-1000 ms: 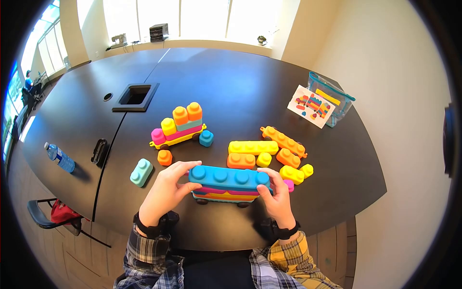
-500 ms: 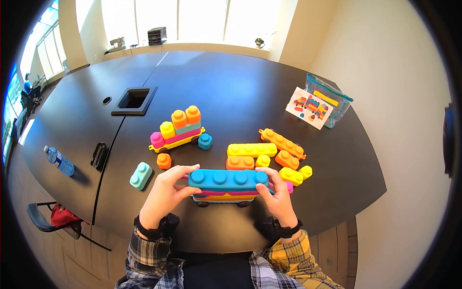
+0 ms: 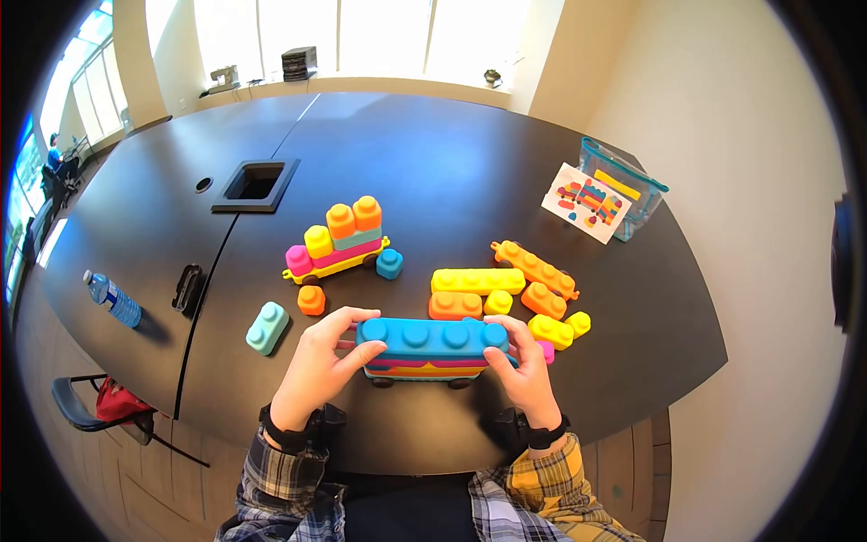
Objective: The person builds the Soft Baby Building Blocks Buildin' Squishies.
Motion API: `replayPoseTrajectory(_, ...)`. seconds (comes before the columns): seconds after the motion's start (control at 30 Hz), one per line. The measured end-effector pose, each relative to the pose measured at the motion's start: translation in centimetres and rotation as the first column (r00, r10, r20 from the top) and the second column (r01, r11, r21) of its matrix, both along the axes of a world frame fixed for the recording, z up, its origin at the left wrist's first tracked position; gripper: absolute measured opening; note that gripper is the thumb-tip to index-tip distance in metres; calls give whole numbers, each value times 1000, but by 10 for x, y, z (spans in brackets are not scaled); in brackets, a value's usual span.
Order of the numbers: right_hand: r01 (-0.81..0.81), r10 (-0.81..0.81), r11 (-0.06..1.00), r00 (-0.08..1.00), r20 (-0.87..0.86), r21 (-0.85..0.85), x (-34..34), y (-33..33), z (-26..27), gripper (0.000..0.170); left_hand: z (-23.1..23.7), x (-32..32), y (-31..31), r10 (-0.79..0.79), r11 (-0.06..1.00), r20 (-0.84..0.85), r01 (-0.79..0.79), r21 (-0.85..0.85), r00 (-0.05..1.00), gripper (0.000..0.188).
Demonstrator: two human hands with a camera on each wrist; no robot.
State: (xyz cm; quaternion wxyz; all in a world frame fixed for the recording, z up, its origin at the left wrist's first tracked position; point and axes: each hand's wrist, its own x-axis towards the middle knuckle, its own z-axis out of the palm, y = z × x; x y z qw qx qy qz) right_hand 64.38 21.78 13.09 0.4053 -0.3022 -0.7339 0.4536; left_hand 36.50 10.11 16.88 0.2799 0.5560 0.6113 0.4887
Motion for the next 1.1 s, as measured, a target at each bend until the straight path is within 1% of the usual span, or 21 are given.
replayPoseTrajectory(0.23,6,-7,1000,1000,7,20,-1,-1,-1,41,-4,1,-2,8,1000,64,-7,-12,998,43)
replayPoseTrajectory(0.3,9,-9,1000,1000,1,22,0,-1,0,42,-2,-1,-5,-40,999,-74,39,-23,996,43)
replayPoseTrajectory(0.33,9,-9,1000,1000,3,9,2,-1,1,42,-1,-8,-5,-40,999,-73,38,-24,997,43)
replayPoseTrajectory(0.4,5,-5,1000,1000,4,-2,2,0,2,42,1,-30,-4,-210,977,-10,210,-30,978,44)
replayPoseTrajectory(0.43,7,-7,1000,1000,7,4,2,0,2,42,-7,-40,0,-137,990,-160,142,21,978,48)
replayPoseTrajectory(0.47,10,-10,1000,1000,12,6,3,-1,1,43,-13,-52,6,-34,999,-200,29,-30,979,46)
replayPoseTrajectory(0.5,11,-11,1000,1000,12,4,3,-1,1,43,-19,-64,14,80,997,-383,-82,11,920,46)
replayPoseTrajectory(0.53,8,-8,1000,1000,12,10,3,0,1,43,-26,-76,21,192,980,-547,-183,71,815,46)
replayPoseTrajectory(0.57,3,-3,1000,1000,10,19,2,0,1,43,-34,-87,27,193,980,-547,-185,70,815,46)
replayPoseTrajectory(0.63,2,-2,1000,1000,12,14,3,0,0,42,-52,-106,37,124,970,-799,-242,-28,588,45)
replayPoseTrajectory(0.67,2,-3,1000,1000,15,10,3,0,0,42,-66,-114,42,125,970,-799,-241,-25,588,45)
replayPoseTrajectory(0.73,4,-4,1000,1000,10,9,3,0,-1,43,-89,-123,49,79,949,-898,-310,-66,432,41)
replayPoseTrajectory(0.77,4,-4,1000,1000,4,4,3,0,-1,43,-89,-123,49,79,949,-899,-309,-65,432,41)
replayPoseTrajectory(0.83,4,-4,1000,1000,1,13,2,-1,-1,42,-88,-122,50,95,954,-914,-297,-29,393,36)
replayPoseTrajectory(0.87,4,-4,1000,1000,-1,22,2,-1,-1,42,-81,-118,49,95,954,-915,-297,-28,392,36)
replayPoseTrajectory(0.93,4,-4,1000,1000,-2,26,2,0,-3,42,-57,-108,44,1,951,-842,-260,-166,540,42)
replayPoseTrajectory(0.97,3,-3,1000,1000,-3,30,2,1,-3,42,-52,-106,41,2,951,-842,-262,-166,540,42)
replayPoseTrajectory(1.0,1,-1,1000,1000,-4,30,1,1,-3,42,-48,-104,40,67,983,-795,-179,-52,603,39)
replayPoseTrajectory(1.03,4,-4,999,1000,2,33,1,1,-3,42,-42,-102,38,120,992,-736,-102,70,667,36)
replayPoseTrajectory(1.07,8,-8,999,1000,9,35,2,0,-3,42,-26,-93,33,121,992,-737,-103,70,665,36)
replayPoseTrajectory(1.1,8,-9,999,1000,7,33,1,0,-2,42,-3,-77,27,97,993,-580,-36,116,809,39)
